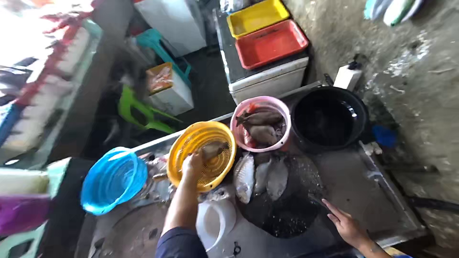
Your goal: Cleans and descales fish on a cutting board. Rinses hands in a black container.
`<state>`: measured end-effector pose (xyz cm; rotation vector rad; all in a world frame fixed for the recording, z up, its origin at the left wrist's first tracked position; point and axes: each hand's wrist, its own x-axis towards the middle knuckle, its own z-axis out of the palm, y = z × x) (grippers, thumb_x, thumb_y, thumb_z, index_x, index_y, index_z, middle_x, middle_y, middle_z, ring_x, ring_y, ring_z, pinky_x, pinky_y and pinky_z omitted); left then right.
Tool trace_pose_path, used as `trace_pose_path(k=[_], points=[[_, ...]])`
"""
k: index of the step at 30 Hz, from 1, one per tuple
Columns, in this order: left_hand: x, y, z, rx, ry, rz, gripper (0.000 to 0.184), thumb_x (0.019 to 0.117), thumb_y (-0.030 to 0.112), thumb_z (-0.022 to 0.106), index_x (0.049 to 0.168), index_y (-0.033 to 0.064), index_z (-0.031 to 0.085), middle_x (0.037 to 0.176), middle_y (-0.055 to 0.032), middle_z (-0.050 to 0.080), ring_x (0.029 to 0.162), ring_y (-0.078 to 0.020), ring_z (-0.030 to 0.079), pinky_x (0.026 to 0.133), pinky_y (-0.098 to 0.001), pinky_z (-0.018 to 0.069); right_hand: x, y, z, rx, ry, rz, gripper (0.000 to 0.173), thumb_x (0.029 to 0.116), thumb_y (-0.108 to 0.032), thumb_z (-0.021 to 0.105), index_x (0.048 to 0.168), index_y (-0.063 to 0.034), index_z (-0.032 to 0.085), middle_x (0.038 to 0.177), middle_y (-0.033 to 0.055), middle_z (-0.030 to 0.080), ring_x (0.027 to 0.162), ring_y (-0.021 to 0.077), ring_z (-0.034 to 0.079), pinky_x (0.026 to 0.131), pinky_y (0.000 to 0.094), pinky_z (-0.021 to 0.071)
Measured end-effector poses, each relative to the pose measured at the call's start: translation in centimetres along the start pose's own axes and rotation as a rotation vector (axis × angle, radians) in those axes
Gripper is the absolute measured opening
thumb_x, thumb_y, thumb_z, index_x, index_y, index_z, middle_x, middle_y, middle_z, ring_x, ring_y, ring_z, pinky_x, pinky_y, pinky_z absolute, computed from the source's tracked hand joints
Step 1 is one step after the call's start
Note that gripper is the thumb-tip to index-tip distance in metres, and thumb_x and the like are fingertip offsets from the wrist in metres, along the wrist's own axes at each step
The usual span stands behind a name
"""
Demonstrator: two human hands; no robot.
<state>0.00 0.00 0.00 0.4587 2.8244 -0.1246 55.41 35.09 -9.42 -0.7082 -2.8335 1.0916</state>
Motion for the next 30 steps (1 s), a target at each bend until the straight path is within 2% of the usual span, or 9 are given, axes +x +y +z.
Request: trace_pose_path(k=[4,6,9,11,14,19,23,27,30], points=[[1.6,-0.5,-1.0,0.007,0.005,0.053,0.041,0.0915,0.023,0.075,0.131,0.0155,0.067,0.116,-0.0239,0.071,0.110,-0.0489,0.066,0.090,-0.0722,0.0506,-0.3,-1.0,0.2,0.007,-0.039,0.093,0.051,0.1084,-0.029,0.049,0.159,-0.0274,0.043,0.123,0.0127,0.074,0.092,0.0337,0.076,0.084,0.0574,0.0609],[1.2,-0.3,-1.2,-0.101,0.031,-0.049,0.041,0.0937,0.030,0.073,0.127,0.0059,0.066,0.114,-0.0296,0.069,0.110,-0.0513,0.065,0.092,-0.0725,0.0491,-0.3,-1.9,-0.3,0.009,-0.068,0.155,0.053,0.1084,-0.030,0.049,0.161,-0.0248,0.040,0.123,0.0123,0.074,0.089,0.0352,0.076,0.080,0.0593,0.0608],[0.1,-0.1,-0.7,-0.416,0.047,-0.209,0.053,0.0846,0.035,0.082,0.118,-0.0030,0.067,0.113,-0.0310,0.068,0.109,-0.0496,0.065,0.093,-0.0716,0.0491,-1.0,-2.8,-0.3,0.084,-0.004,0.288,0.054,0.1038,-0.038,0.056,0.149,-0.0100,0.045,0.090,0.0123,0.070,0.075,0.0314,0.069,0.071,0.0557,0.0588],[-1.2,0.9,-0.9,-0.739,0.024,-0.254,0.055,0.0812,0.027,0.084,0.123,-0.0031,0.065,0.114,-0.0258,0.069,0.106,-0.0397,0.068,0.093,-0.0626,0.0537,-1.2,-3.5,-1.1,0.033,-0.065,0.296,0.048,0.1033,-0.041,0.054,0.138,-0.0073,0.052,0.087,0.0136,0.070,0.078,0.0326,0.071,0.072,0.0555,0.0586],[-6.1,5.7,-3.0,-1.270,0.045,-0.135,0.050,0.0895,0.015,0.076,0.133,-0.0008,0.057,0.109,-0.0178,0.072,0.092,-0.0270,0.073,0.081,-0.0485,0.0616,-0.4,-2.8,-3.0,-0.154,-0.274,0.190,0.047,0.1047,-0.043,0.052,0.141,-0.0135,0.057,0.100,0.0208,0.073,0.092,0.0431,0.072,0.080,0.0638,0.0569],[-20.7,19.7,-1.2,-1.648,-0.183,0.050,0.041,0.0913,0.006,0.068,0.127,-0.0045,0.052,0.089,-0.0177,0.070,0.072,-0.0271,0.071,0.063,-0.0444,0.0621,1.9,-0.8,-7.5,-0.125,-0.063,0.211,0.046,0.1057,-0.045,0.051,0.135,-0.0111,0.060,0.102,0.0218,0.073,0.094,0.0430,0.072,0.082,0.0642,0.0561],[-27.6,26.2,8.6,-1.350,-0.455,-0.075,0.050,0.0874,0.020,0.082,0.127,-0.0016,0.060,0.098,-0.0187,0.074,0.076,-0.0286,0.075,0.066,-0.0437,0.0661,1.8,-2.0,-10.3,-0.014,0.017,0.035,0.043,0.1086,-0.035,0.044,0.141,-0.0080,0.054,0.113,0.0194,0.071,0.101,0.0369,0.071,0.088,0.0587,0.0566],[-30.4,27.2,11.8,-1.074,-0.331,0.009,0.069,0.0798,0.037,0.088,0.133,0.0069,0.055,0.089,-0.0109,0.074,0.063,-0.0206,0.072,0.059,-0.0386,0.0629,5.2,-4.5,-12.2,-0.115,-0.090,-0.032,0.039,0.1081,-0.036,0.050,0.134,-0.0109,0.063,0.117,0.0179,0.072,0.110,0.0369,0.070,0.096,0.0593,0.0545],[-31.0,27.8,11.3,-0.929,-0.207,0.079,0.077,0.0742,0.035,0.089,0.138,0.0095,0.054,0.102,-0.0100,0.074,0.079,-0.0207,0.074,0.074,-0.0436,0.0639,7.4,-7.7,-9.7,-0.178,-0.135,0.159,0.037,0.1080,-0.038,0.047,0.123,-0.0102,0.067,0.109,0.0212,0.072,0.107,0.0409,0.070,0.090,0.0638,0.0546]])
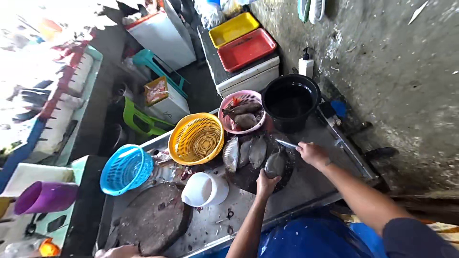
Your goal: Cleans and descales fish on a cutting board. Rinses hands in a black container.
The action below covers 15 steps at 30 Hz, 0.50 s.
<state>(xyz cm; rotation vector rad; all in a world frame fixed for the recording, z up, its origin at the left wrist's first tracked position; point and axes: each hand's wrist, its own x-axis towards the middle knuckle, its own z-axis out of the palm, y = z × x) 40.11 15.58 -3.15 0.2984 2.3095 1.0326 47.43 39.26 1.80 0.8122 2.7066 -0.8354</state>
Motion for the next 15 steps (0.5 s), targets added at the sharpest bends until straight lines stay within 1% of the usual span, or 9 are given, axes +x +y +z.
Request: trace_pose_path(k=[2,4,5,6,8,9,11,13,15], points=[[-0.1,0.7,0.2,0.079,0.027,0.035,0.079,0.0718,0.034,0.090,0.137,0.0080,0.055,0.112,-0.0106,0.073,0.100,-0.0222,0.073,0.092,-0.0474,0.0597,-1.8,-2.6,3.0,0.012,-0.152,-0.006,0.038,0.1073,-0.034,0.044,0.118,-0.0050,0.066,0.110,0.0237,0.070,0.107,0.0420,0.069,0.090,0.0650,0.0545],[-0.1,0.8,-0.4,0.127,0.038,0.062,0.077,0.0713,0.035,0.091,0.134,0.0057,0.057,0.114,-0.0105,0.073,0.108,-0.0223,0.071,0.099,-0.0478,0.0568,-3.1,-4.2,2.5,0.072,-0.333,-0.111,0.041,0.1085,-0.036,0.045,0.111,-0.0016,0.068,0.107,0.0237,0.069,0.105,0.0401,0.067,0.091,0.0632,0.0515],[-0.2,0.8,-0.5,0.141,0.036,0.071,0.076,0.0720,0.035,0.091,0.133,0.0053,0.058,0.115,-0.0102,0.074,0.110,-0.0220,0.071,0.101,-0.0476,0.0563,-2.5,-4.1,1.7,0.094,-0.364,-0.129,0.043,0.1077,-0.036,0.048,0.113,-0.0007,0.071,0.108,0.0245,0.070,0.107,0.0404,0.067,0.093,0.0641,0.0503],[-0.3,0.9,-0.6,0.154,0.028,0.064,0.074,0.0724,0.035,0.091,0.132,0.0050,0.059,0.115,-0.0103,0.074,0.110,-0.0223,0.071,0.101,-0.0479,0.0561,-1.6,-3.6,1.6,0.094,-0.322,-0.109,0.043,0.1074,-0.036,0.048,0.115,-0.0014,0.072,0.112,0.0246,0.071,0.110,0.0407,0.067,0.096,0.0645,0.0502],[-0.3,1.3,-0.5,0.176,0.019,0.055,0.071,0.0711,0.035,0.091,0.128,0.0055,0.061,0.113,-0.0094,0.074,0.107,-0.0220,0.071,0.099,-0.0480,0.0568,-1.0,-2.9,4.0,0.079,-0.148,-0.033,0.042,0.1087,-0.035,0.042,0.120,-0.0034,0.066,0.115,0.0236,0.070,0.112,0.0407,0.068,0.095,0.0637,0.0531],[-0.2,1.6,-0.5,0.181,0.020,0.058,0.070,0.0703,0.036,0.091,0.126,0.0056,0.062,0.111,-0.0091,0.074,0.106,-0.0220,0.071,0.098,-0.0483,0.0571,-2.0,-3.4,4.9,0.088,-0.116,-0.029,0.041,0.1088,-0.034,0.041,0.122,-0.0029,0.064,0.115,0.0240,0.070,0.112,0.0409,0.068,0.094,0.0630,0.0541],[0.5,1.8,-0.9,0.191,0.040,0.078,0.068,0.0713,0.037,0.090,0.125,0.0058,0.063,0.110,-0.0088,0.075,0.105,-0.0222,0.072,0.097,-0.0492,0.0573,-3.4,-5.0,3.4,0.103,-0.198,-0.102,0.042,0.1082,-0.035,0.045,0.117,-0.0002,0.065,0.111,0.0251,0.069,0.109,0.0411,0.067,0.093,0.0624,0.0527],[0.0,0.9,-0.8,0.195,0.041,0.067,0.067,0.0728,0.036,0.089,0.127,0.0057,0.063,0.111,-0.0097,0.074,0.106,-0.0227,0.072,0.097,-0.0492,0.0571,-2.3,-4.4,1.8,0.098,-0.273,-0.088,0.043,0.1065,-0.036,0.049,0.117,0.0005,0.070,0.115,0.0261,0.069,0.112,0.0419,0.066,0.096,0.0649,0.0503],[-0.1,1.5,-0.6,0.204,0.036,0.066,0.067,0.0715,0.034,0.090,0.127,0.0068,0.063,0.110,-0.0089,0.074,0.104,-0.0219,0.072,0.097,-0.0482,0.0577,-1.0,-3.0,3.3,0.066,-0.152,-0.012,0.041,0.1076,-0.035,0.044,0.120,-0.0029,0.066,0.115,0.0245,0.070,0.112,0.0421,0.068,0.094,0.0651,0.0534]])
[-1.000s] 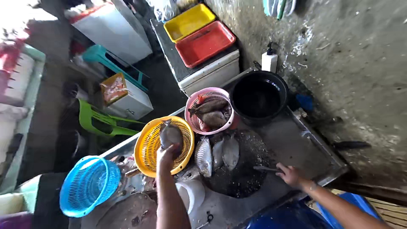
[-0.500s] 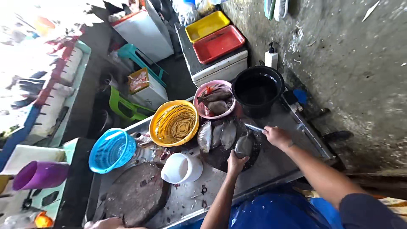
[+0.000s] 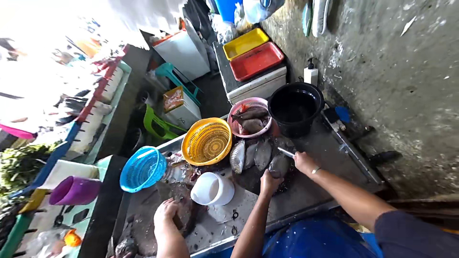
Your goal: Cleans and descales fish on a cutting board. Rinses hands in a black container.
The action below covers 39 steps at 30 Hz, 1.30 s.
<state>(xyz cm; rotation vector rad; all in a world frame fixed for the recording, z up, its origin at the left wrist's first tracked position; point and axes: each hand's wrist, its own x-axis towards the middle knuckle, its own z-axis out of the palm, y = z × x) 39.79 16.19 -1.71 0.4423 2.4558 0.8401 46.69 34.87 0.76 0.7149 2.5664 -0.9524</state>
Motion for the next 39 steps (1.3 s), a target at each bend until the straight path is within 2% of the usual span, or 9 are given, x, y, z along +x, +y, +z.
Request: trace_pose_path(k=[12,15,18,28,32,34,35,37,39], points=[[0.9,-0.5,-0.5,-0.011,-0.005,-0.013,0.071,0.0722,0.037,0.091,0.129,0.0051,0.062,0.115,-0.0111,0.073,0.110,-0.0240,0.071,0.100,-0.0494,0.0561,-0.4,-0.5,-1.9,0.031,-0.172,-0.115,0.046,0.1077,-0.038,0.048,0.116,0.0019,0.070,0.113,0.0267,0.069,0.110,0.0428,0.066,0.095,0.0655,0.0499],[1.7,-0.5,-0.2,-0.047,-0.047,-0.034,0.073,0.0696,0.036,0.092,0.128,0.0056,0.061,0.113,-0.0107,0.073,0.108,-0.0230,0.071,0.098,-0.0485,0.0569,0.4,1.3,0.7,0.027,0.001,-0.057,0.041,0.1082,-0.036,0.043,0.118,-0.0028,0.065,0.110,0.0238,0.070,0.109,0.0414,0.069,0.093,0.0632,0.0543],[1.6,-0.7,-0.6,-0.038,-0.025,-0.022,0.073,0.0698,0.034,0.092,0.130,0.0055,0.060,0.115,-0.0114,0.073,0.109,-0.0239,0.070,0.099,-0.0495,0.0560,-1.4,-0.1,-0.3,0.077,-0.167,-0.144,0.046,0.1090,-0.038,0.046,0.113,0.0026,0.067,0.103,0.0262,0.067,0.099,0.0419,0.066,0.086,0.0628,0.0509],[0.3,-1.8,-0.1,-0.117,-0.017,-0.051,0.074,0.0705,0.036,0.091,0.131,0.0060,0.059,0.113,-0.0102,0.073,0.107,-0.0211,0.071,0.097,-0.0472,0.0577,0.4,1.6,-0.7,0.013,-0.098,-0.105,0.041,0.1080,-0.038,0.046,0.117,-0.0044,0.068,0.111,0.0230,0.071,0.109,0.0406,0.069,0.093,0.0642,0.0531],[1.2,-3.0,-1.1,-0.239,-0.041,-0.037,0.077,0.0679,0.026,0.092,0.133,0.0033,0.057,0.117,-0.0128,0.072,0.108,-0.0220,0.070,0.098,-0.0467,0.0577,-1.5,0.7,0.2,0.115,-0.226,-0.202,0.044,0.1076,-0.038,0.050,0.109,0.0026,0.067,0.098,0.0248,0.067,0.094,0.0401,0.066,0.083,0.0619,0.0512],[0.4,-4.1,-1.3,-0.419,-0.102,-0.059,0.056,0.0919,0.029,0.075,0.136,0.0026,0.054,0.109,-0.0121,0.070,0.091,-0.0180,0.070,0.083,-0.0387,0.0601,-0.1,1.5,-0.9,0.098,-0.226,-0.149,0.044,0.1076,-0.038,0.050,0.113,0.0008,0.071,0.107,0.0254,0.070,0.104,0.0411,0.068,0.092,0.0635,0.0515],[0.5,-3.8,-1.0,-0.543,-0.089,-0.111,0.041,0.1051,0.034,0.058,0.132,0.0032,0.055,0.095,-0.0100,0.066,0.070,-0.0156,0.062,0.063,-0.0335,0.0546,0.8,2.5,-0.6,0.059,-0.143,-0.117,0.042,0.1075,-0.039,0.048,0.113,-0.0028,0.070,0.108,0.0234,0.071,0.106,0.0404,0.069,0.092,0.0637,0.0531],[0.8,-2.9,-0.8,-0.760,-0.013,-0.258,0.049,0.1125,0.046,0.032,0.116,0.0049,0.059,0.074,-0.0071,0.059,0.048,-0.0144,0.048,0.044,-0.0302,0.0443,0.0,3.0,1.4,0.055,-0.083,-0.125,0.042,0.1074,-0.039,0.046,0.112,-0.0038,0.067,0.104,0.0222,0.070,0.103,0.0397,0.069,0.090,0.0627,0.0540],[1.2,-3.3,-1.4,-0.813,0.026,-0.312,0.053,0.1128,0.046,0.030,0.113,0.0037,0.061,0.072,-0.0075,0.058,0.047,-0.0150,0.047,0.044,-0.0307,0.0439,-1.6,2.3,0.6,0.089,-0.200,-0.172,0.044,0.1077,-0.040,0.049,0.109,0.0001,0.068,0.101,0.0240,0.068,0.099,0.0401,0.067,0.089,0.0619,0.0511]])
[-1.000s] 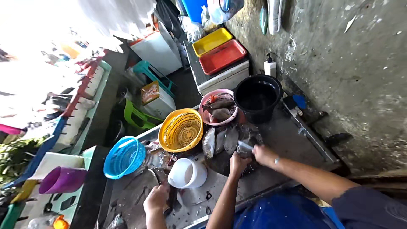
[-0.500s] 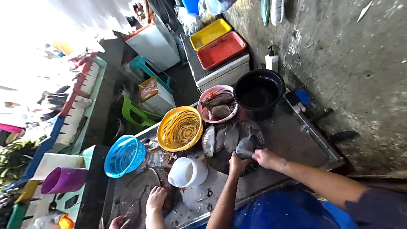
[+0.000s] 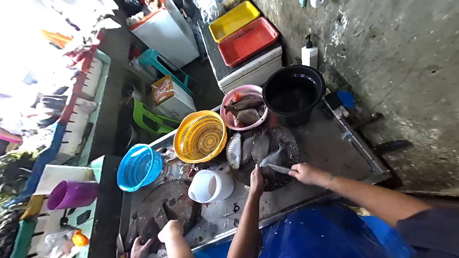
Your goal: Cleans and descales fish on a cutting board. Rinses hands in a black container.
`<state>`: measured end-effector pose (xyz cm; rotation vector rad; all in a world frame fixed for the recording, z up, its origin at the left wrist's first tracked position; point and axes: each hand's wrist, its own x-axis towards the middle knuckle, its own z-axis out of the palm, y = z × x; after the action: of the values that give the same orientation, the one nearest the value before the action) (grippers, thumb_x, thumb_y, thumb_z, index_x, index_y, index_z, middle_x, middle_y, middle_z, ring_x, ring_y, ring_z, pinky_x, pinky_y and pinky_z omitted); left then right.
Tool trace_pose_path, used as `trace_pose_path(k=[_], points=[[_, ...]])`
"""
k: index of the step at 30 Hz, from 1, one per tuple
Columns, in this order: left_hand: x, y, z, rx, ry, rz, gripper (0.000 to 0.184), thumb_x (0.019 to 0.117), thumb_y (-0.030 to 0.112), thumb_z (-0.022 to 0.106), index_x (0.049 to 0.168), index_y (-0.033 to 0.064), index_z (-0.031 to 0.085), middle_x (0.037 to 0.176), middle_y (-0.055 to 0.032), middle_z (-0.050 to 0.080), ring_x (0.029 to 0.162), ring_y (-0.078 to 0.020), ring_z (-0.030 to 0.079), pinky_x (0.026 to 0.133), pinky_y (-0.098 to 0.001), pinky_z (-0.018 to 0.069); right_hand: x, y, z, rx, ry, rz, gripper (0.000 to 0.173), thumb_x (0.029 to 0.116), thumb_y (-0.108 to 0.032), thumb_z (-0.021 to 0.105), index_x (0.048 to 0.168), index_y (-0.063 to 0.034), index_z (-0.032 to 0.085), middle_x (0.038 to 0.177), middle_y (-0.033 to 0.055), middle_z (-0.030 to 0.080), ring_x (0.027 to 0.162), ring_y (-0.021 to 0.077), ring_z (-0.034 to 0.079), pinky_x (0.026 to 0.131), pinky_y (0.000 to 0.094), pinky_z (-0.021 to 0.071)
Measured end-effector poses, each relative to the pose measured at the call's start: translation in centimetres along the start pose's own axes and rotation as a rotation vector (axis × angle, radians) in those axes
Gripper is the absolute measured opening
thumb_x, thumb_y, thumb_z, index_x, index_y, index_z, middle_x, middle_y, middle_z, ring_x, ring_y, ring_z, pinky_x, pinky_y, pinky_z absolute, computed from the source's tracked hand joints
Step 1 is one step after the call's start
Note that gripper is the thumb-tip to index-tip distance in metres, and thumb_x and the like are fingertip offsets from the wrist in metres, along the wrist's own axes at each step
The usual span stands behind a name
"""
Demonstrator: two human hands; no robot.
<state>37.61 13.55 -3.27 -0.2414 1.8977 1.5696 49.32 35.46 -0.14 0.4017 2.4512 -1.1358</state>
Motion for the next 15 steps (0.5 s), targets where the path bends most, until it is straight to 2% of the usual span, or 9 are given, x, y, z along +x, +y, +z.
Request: trace_pose_path(k=[2,3,5,7,9,10,12,14,15], points=[[0.2,-1.0,-0.7,0.026,-0.034,0.000,0.045,0.1127,0.041,0.036,0.115,0.0036,0.062,0.075,-0.0075,0.060,0.048,-0.0135,0.047,0.043,-0.0283,0.0425,0.7,0.6,-2.1,-0.018,-0.055,0.034,0.044,0.1079,-0.038,0.050,0.115,0.0008,0.071,0.109,0.0255,0.070,0.108,0.0412,0.067,0.096,0.0632,0.0498],[0.4,-1.3,-0.6,0.036,-0.047,0.000,0.042,0.1121,0.039,0.040,0.115,0.0036,0.062,0.075,-0.0076,0.060,0.047,-0.0132,0.047,0.043,-0.0277,0.0422,1.3,1.2,-2.1,-0.043,0.012,0.062,0.042,0.1076,-0.037,0.050,0.115,-0.0014,0.071,0.109,0.0245,0.071,0.108,0.0410,0.068,0.096,0.0636,0.0515],[0.6,-1.3,0.1,0.010,-0.047,-0.016,0.040,0.1116,0.038,0.042,0.115,0.0032,0.061,0.074,-0.0079,0.061,0.047,-0.0130,0.048,0.042,-0.0274,0.0427,0.7,0.9,0.6,-0.058,0.091,0.042,0.039,0.1071,-0.037,0.047,0.115,-0.0042,0.068,0.106,0.0222,0.071,0.104,0.0396,0.070,0.091,0.0625,0.0545],[0.5,-1.0,0.1,-0.022,-0.037,-0.039,0.038,0.1117,0.037,0.042,0.115,0.0032,0.060,0.073,-0.0069,0.059,0.047,-0.0122,0.047,0.042,-0.0269,0.0416,-1.0,-0.9,1.7,-0.002,0.001,-0.033,0.042,0.1077,-0.038,0.049,0.110,-0.0008,0.067,0.100,0.0230,0.068,0.098,0.0391,0.067,0.087,0.0601,0.0524],[-0.1,-1.1,0.1,-0.020,-0.041,-0.062,0.037,0.1119,0.037,0.041,0.115,0.0040,0.059,0.073,-0.0062,0.059,0.047,-0.0118,0.047,0.043,-0.0264,0.0422,-0.4,-0.6,-0.3,0.027,-0.030,-0.019,0.041,0.1069,-0.035,0.052,0.114,0.0005,0.071,0.108,0.0248,0.070,0.106,0.0405,0.068,0.095,0.0621,0.0512],[-0.3,-1.2,0.1,-0.015,-0.039,-0.063,0.037,0.1118,0.037,0.042,0.116,0.0038,0.059,0.075,-0.0071,0.060,0.048,-0.0124,0.048,0.043,-0.0267,0.0428,0.5,0.4,-0.7,0.002,0.021,0.015,0.040,0.1072,-0.036,0.051,0.115,-0.0024,0.071,0.109,0.0232,0.072,0.108,0.0400,0.069,0.096,0.0624,0.0522],[-0.3,-1.0,0.5,-0.026,-0.025,-0.053,0.037,0.1117,0.036,0.043,0.115,0.0036,0.060,0.075,-0.0079,0.061,0.047,-0.0125,0.048,0.042,-0.0267,0.0432,1.0,1.8,1.3,-0.023,0.110,0.018,0.039,0.1068,-0.038,0.049,0.114,-0.0064,0.070,0.105,0.0197,0.072,0.104,0.0372,0.070,0.093,0.0615,0.0542],[0.1,-0.5,0.2,-0.037,-0.015,-0.044,0.038,0.1119,0.036,0.042,0.113,0.0032,0.060,0.075,-0.0074,0.060,0.047,-0.0116,0.048,0.041,-0.0257,0.0421,-0.3,0.9,2.1,0.029,0.082,-0.062,0.041,0.1074,-0.038,0.050,0.111,-0.0016,0.068,0.100,0.0216,0.070,0.098,0.0373,0.068,0.089,0.0592,0.0525],[0.0,-0.6,0.0,-0.049,-0.019,-0.052,0.038,0.1120,0.036,0.041,0.114,0.0035,0.060,0.075,-0.0072,0.061,0.047,-0.0115,0.047,0.042,-0.0256,0.0413,-0.6,0.5,1.0,0.054,0.042,-0.064,0.041,0.1072,-0.036,0.052,0.113,0.0007,0.070,0.103,0.0233,0.070,0.101,0.0386,0.068,0.092,0.0596,0.0520]])
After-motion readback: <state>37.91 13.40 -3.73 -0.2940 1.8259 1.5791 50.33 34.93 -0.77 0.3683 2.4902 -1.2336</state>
